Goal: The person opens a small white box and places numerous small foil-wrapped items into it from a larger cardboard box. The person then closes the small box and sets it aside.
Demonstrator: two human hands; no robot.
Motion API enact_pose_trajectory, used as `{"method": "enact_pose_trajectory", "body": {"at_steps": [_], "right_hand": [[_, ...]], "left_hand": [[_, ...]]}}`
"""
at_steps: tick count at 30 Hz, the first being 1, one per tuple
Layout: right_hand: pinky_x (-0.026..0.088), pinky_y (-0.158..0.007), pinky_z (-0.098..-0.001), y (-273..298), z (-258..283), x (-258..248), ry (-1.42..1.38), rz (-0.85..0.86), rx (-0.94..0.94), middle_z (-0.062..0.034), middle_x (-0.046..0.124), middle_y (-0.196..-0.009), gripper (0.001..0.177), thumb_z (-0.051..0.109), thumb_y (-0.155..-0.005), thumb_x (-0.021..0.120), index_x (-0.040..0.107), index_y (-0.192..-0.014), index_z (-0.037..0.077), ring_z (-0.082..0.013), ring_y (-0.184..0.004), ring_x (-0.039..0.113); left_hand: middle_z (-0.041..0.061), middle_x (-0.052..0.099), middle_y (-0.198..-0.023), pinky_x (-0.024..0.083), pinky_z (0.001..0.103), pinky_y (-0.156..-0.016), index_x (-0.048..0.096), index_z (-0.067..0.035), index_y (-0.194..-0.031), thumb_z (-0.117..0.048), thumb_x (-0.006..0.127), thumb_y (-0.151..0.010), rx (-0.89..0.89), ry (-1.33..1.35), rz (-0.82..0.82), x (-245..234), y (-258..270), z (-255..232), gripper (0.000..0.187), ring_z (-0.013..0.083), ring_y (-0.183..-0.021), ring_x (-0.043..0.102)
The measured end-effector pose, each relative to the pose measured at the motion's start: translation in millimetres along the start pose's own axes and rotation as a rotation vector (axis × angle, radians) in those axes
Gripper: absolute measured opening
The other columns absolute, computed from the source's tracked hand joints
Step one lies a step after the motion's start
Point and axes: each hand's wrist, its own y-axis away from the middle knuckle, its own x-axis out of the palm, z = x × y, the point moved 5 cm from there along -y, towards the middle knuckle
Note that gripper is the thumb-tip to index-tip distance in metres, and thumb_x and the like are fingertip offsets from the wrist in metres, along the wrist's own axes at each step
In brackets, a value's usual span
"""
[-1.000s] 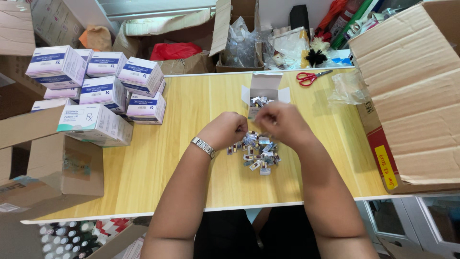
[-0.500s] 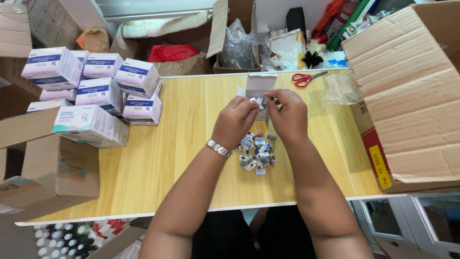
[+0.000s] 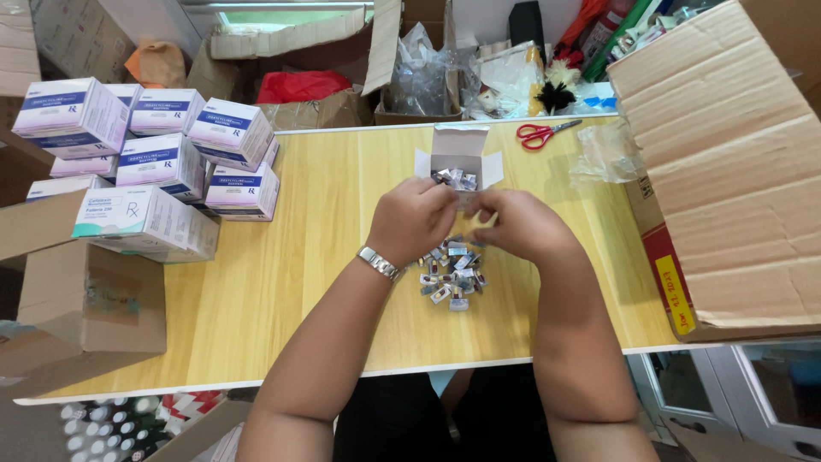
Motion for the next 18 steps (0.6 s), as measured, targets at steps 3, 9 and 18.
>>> {"method": "enact_pose_trajectory", "body": {"at_steps": [3, 9, 18], "right_hand": [[0.055, -0.091, -0.0417, 5, 5, 9, 0.141, 0.173, 0.102, -0.0144, 0.066, -0.114, 0.071, 0.030, -0.062, 0.095, 0.065, -0.125, 0.020, -0.0323, -0.104, 0.067], [0.052, -0.093, -0.0427, 8, 16, 29, 0.200, 0.320, 0.089, -0.0136, 0.056, -0.128, 0.096, 0.031, -0.053, 0.101, 0.054, -0.136, 0.024, -0.0360, -0.113, 0.062], [0.057, -0.075, -0.0389, -23, -12, 41, -0.005, 0.126, -0.010, -0.0128, 0.077, -0.090, 0.021, 0.011, -0.079, 0.078, 0.077, -0.100, 0.010, -0.0305, -0.083, 0.075]], "left_hand": [[0.011, 0.071, -0.102, 0.056, 0.045, -0.082, 0.071, -0.013, -0.100, -0.044, 0.080, -0.082, -0.247, -0.079, 0.420, 4, 9, 4, 0.037, 0.0316, -0.094, 0.071], [0.017, 0.062, -0.111, 0.055, 0.047, -0.080, 0.067, -0.006, -0.103, -0.042, 0.093, -0.058, -0.221, -0.109, 0.478, 8, 16, -3, 0.063, 0.0372, -0.097, 0.066], [0.018, 0.068, -0.101, 0.057, 0.044, -0.084, 0.076, -0.009, -0.096, -0.015, 0.077, -0.080, -0.340, -0.011, 0.374, 36, 20, 31, 0.017, 0.0367, -0.091, 0.069]]}}
